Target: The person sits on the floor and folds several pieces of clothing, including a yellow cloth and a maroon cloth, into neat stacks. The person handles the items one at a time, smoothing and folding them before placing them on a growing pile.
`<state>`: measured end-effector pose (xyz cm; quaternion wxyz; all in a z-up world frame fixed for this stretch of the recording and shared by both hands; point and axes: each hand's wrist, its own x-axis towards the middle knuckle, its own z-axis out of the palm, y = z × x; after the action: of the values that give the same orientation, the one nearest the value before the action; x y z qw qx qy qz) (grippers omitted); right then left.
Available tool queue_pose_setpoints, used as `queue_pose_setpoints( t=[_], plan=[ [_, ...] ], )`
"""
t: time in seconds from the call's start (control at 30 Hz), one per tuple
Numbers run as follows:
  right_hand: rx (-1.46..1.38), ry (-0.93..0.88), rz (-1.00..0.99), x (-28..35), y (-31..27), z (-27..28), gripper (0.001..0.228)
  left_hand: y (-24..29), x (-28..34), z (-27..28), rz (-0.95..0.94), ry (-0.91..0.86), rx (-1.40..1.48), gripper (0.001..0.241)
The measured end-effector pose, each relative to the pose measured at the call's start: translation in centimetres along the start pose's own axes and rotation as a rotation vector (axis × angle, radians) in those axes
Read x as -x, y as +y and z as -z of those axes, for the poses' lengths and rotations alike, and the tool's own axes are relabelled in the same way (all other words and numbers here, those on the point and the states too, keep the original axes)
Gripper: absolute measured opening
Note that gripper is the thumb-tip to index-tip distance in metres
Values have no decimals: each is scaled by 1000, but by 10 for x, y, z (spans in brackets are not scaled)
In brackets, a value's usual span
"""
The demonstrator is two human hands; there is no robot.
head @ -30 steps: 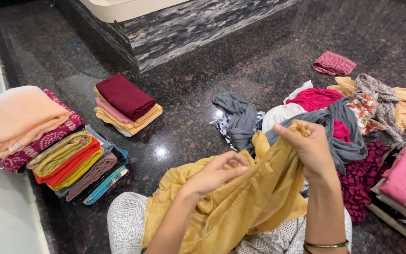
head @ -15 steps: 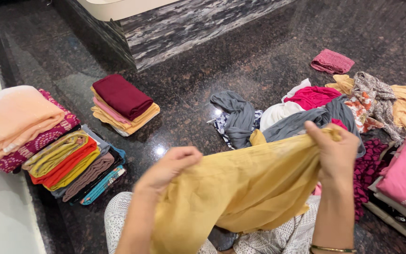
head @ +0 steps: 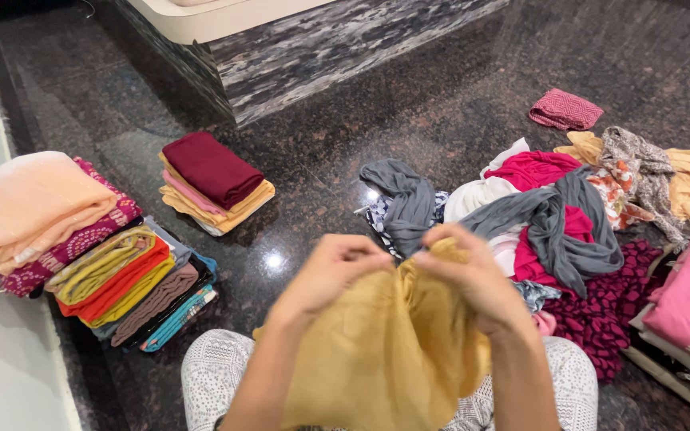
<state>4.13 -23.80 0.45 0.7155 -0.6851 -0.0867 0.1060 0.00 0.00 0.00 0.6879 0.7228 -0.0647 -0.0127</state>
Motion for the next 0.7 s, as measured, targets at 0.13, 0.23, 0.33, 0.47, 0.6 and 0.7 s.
queue_pose_setpoints(
  t=[0.13, 0.23, 0.33, 0.47, 0.6, 0.7],
  plan=[
    [117, -225, -105, 6, -14, -14, 19, 16, 0, -18, -66, 66, -198, 17],
    [196, -258, -101, 7, -13, -10, 23, 27, 3, -16, -64, 51, -220, 17],
    [187, -345, -94, 7, 0, -7, 23, 31, 4, -22, -51, 56, -284, 18],
    [227, -307, -23, -1, 16, -3, 25, 35, 3, -22, -55, 96, -437, 21],
    [536, 140, 109, -8, 20, 21, 21, 37, 9, 6, -41, 56, -246, 30],
    [687, 501, 187, -9, 21, 47, 21, 37, 14, 35, -23, 81, -256, 38]
  ],
)
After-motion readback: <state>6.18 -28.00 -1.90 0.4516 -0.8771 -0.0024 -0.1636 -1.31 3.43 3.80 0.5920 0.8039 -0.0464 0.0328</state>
